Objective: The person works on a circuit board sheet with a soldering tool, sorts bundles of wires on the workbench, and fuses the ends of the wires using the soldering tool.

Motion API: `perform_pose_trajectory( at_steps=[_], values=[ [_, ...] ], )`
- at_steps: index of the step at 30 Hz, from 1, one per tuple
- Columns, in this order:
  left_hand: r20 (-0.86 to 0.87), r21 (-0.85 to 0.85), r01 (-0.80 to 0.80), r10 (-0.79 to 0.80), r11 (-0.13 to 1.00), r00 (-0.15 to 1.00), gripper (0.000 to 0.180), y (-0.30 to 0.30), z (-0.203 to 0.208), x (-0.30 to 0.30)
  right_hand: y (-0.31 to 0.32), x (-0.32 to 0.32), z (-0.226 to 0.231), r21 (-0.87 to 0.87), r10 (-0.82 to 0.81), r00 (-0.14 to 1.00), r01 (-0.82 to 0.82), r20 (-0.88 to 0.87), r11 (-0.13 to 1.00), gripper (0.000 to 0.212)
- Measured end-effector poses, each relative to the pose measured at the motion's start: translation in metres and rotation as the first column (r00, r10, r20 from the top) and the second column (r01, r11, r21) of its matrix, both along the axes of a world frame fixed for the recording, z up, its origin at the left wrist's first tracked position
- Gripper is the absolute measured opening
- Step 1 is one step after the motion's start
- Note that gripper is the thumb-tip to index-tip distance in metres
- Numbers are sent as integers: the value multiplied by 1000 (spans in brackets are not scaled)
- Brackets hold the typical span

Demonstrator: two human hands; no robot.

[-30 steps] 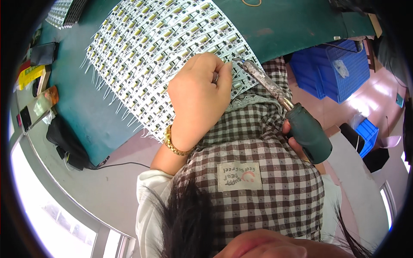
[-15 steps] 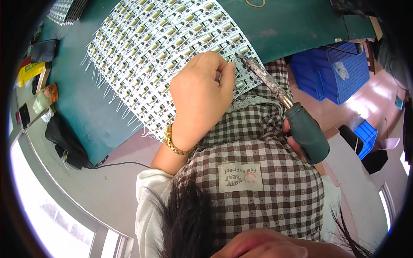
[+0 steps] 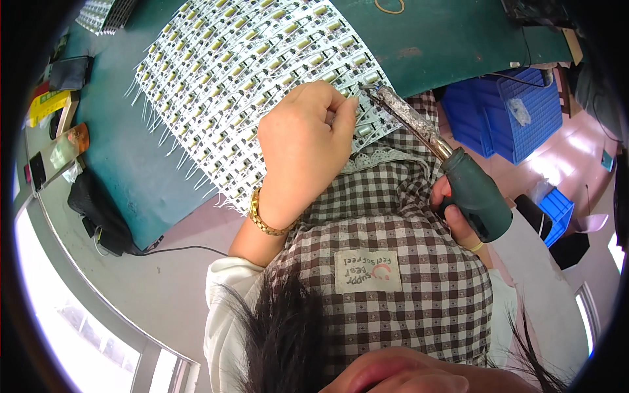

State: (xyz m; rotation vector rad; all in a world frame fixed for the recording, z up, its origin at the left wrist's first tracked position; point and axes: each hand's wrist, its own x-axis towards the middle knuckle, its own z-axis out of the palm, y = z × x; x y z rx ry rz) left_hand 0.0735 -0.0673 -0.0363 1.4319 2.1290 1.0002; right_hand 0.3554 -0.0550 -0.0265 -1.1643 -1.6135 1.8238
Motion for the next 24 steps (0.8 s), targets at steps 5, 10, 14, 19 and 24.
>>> perform_pose_trajectory(
  at_steps=[5, 10, 14, 19, 24],
  values=[
    [14, 22, -5, 4, 1000, 1000, 16, 0, 0, 0, 4, 8, -10, 236, 126, 988, -144, 88, 961, 26],
    [-34, 20, 11, -10, 1000, 999, 15, -1, -2, -3, 28, 2, 18, 179, 317, 945, -327, 81, 928, 39],
    [-25, 17, 11, -11, 1000, 1000, 15, -1, -2, -3, 24, 12, 9, 94, 314, 944, -305, -105, 948, 54],
    [23, 31, 23, -24, 999, 999, 17, 2, -5, -2, 8, -3, 4, 73, 51, 981, -37, -189, 997, 52],
    [-5, 30, 25, -25, 999, 1000, 15, 1, -5, -7, 7, -6, 9, 25, 93, 990, -91, -110, 996, 50]
  ],
)
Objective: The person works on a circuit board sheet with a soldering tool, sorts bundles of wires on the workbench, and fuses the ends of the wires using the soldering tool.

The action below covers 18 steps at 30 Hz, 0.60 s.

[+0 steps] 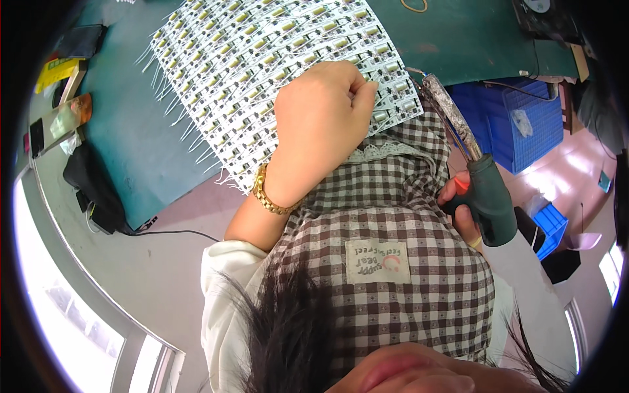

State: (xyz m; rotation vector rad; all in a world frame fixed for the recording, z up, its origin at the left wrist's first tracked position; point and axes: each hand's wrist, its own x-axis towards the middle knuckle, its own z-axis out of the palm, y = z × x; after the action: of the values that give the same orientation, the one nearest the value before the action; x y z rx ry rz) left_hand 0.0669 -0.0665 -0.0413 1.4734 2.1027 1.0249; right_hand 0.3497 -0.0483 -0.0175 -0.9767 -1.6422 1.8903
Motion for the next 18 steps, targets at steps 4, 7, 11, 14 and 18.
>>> perform_pose_trajectory(
  at_steps=[4, 7, 11, 14, 18],
  values=[
    [-2, -10, 13, -13, 1000, 1000, 16, 3, 4, 0, -4, 0, 4, 2, -30, 999, 30, 40, 1000, 46],
    [-42, 13, 36, -35, 999, 998, 16, 8, 3, -7, -4, -2, 4, 33, -72, 996, 70, 53, 997, 44],
    [-150, 105, 69, -53, 992, 987, 17, 21, -1, -19, -1, 1, 3, 142, -44, 996, 34, 72, 989, 44],
    [-148, 78, 74, -62, 994, 987, 15, 20, 5, -21, 0, 1, 4, 178, -69, 996, 59, 48, 982, 44],
    [-262, 55, 52, -36, 997, 964, 12, 6, 21, -22, -3, 3, -1, 157, -143, 990, 140, 7, 978, 42]
  ],
)
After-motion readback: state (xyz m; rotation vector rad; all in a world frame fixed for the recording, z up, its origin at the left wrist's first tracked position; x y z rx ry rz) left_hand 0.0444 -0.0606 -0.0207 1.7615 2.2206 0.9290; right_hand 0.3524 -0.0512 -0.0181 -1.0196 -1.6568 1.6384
